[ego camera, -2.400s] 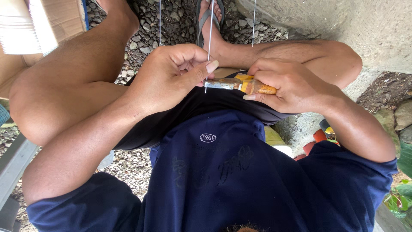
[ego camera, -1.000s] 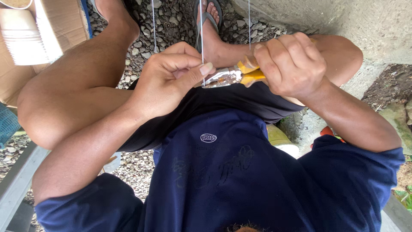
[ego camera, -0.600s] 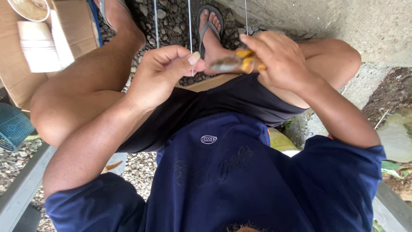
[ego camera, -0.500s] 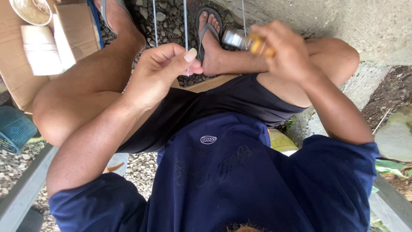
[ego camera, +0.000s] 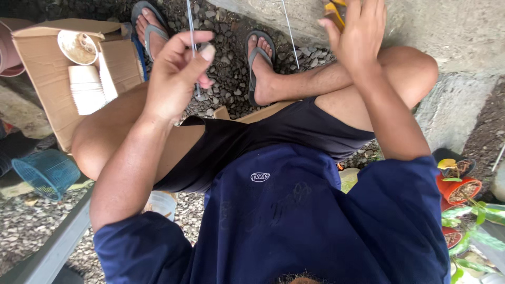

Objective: The person sits cross-legged on a gravel surface and uses pliers to bend and cut metal wire. They then insert the wire ends into holes on a small white plastic cup and bend the wire to secure it.

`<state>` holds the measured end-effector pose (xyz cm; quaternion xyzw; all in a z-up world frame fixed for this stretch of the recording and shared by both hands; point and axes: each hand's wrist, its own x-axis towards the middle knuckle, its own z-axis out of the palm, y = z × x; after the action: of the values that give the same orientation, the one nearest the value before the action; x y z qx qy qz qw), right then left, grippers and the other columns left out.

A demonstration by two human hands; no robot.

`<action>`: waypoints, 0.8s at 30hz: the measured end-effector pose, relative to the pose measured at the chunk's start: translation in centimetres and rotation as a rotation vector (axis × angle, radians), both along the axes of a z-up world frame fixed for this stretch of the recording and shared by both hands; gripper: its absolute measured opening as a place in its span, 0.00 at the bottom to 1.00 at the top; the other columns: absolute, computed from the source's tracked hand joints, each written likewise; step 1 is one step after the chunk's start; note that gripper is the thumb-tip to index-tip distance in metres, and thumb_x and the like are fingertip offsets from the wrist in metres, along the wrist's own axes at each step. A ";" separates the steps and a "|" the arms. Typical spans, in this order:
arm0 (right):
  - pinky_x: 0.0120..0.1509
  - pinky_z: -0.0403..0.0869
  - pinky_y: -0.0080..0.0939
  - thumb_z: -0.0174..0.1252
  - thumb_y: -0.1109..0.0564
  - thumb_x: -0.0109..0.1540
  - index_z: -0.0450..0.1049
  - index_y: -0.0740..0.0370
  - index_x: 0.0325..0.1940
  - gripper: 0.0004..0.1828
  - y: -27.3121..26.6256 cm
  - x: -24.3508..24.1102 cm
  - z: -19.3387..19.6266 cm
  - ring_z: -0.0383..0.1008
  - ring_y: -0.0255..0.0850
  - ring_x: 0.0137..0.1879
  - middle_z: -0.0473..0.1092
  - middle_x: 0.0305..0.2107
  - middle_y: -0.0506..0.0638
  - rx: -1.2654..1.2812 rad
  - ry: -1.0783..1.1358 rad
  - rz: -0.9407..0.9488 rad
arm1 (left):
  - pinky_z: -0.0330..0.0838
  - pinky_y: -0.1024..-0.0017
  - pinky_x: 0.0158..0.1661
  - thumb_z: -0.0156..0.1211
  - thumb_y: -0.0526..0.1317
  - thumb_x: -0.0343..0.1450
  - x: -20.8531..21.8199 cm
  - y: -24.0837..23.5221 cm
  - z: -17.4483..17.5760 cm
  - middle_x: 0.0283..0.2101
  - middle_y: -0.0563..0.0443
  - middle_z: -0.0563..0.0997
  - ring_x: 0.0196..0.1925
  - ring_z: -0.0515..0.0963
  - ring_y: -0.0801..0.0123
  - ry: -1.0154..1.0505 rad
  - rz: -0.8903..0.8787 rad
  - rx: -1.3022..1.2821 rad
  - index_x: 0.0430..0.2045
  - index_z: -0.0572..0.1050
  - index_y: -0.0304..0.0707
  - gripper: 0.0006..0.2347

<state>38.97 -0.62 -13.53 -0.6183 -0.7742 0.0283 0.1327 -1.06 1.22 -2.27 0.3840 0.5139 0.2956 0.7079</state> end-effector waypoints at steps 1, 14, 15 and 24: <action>0.60 0.70 0.57 0.69 0.52 0.65 0.69 0.68 0.57 0.24 -1.1 -0.8 0.6 0.69 0.61 0.56 0.67 0.52 0.65 0.004 0.045 -0.005 | 0.72 0.82 0.31 0.61 0.37 0.79 -0.5 0.0 -0.2 0.26 0.61 0.74 0.27 0.74 0.83 -0.003 0.021 0.022 0.56 0.74 0.33 0.12; 0.51 0.79 0.38 0.57 0.53 0.68 0.72 0.67 0.57 0.18 -4.1 -7.0 -4.0 0.79 0.36 0.44 0.76 0.40 0.51 -0.948 1.310 -0.411 | 0.68 0.81 0.38 0.62 0.31 0.81 -6.1 -1.0 -7.0 0.34 0.57 0.76 0.35 0.74 0.82 0.336 0.019 0.212 0.55 0.79 0.32 0.09; 0.50 0.78 0.36 0.56 0.54 0.69 0.72 0.67 0.57 0.16 -4.0 -6.8 -3.6 0.78 0.36 0.43 0.75 0.38 0.50 -0.970 1.328 -0.398 | 0.69 0.81 0.40 0.62 0.30 0.80 -6.4 -1.1 -8.1 0.38 0.55 0.78 0.37 0.75 0.81 0.353 0.014 0.260 0.55 0.79 0.31 0.09; 0.45 0.74 0.34 0.54 0.57 0.71 0.75 0.66 0.55 0.12 -4.7 -6.0 3.9 0.74 0.35 0.37 0.72 0.31 0.47 -1.039 1.641 -0.278 | 0.68 0.69 0.60 0.44 0.25 0.69 -7.2 1.2 -15.4 0.67 0.41 0.71 0.68 0.72 0.59 0.095 -0.082 -0.202 0.68 0.62 0.41 0.28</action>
<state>32.92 -5.27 -9.60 -0.4738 -0.2528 0.7706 0.3433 -8.24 2.37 -17.63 0.3448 0.5579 0.1945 0.7294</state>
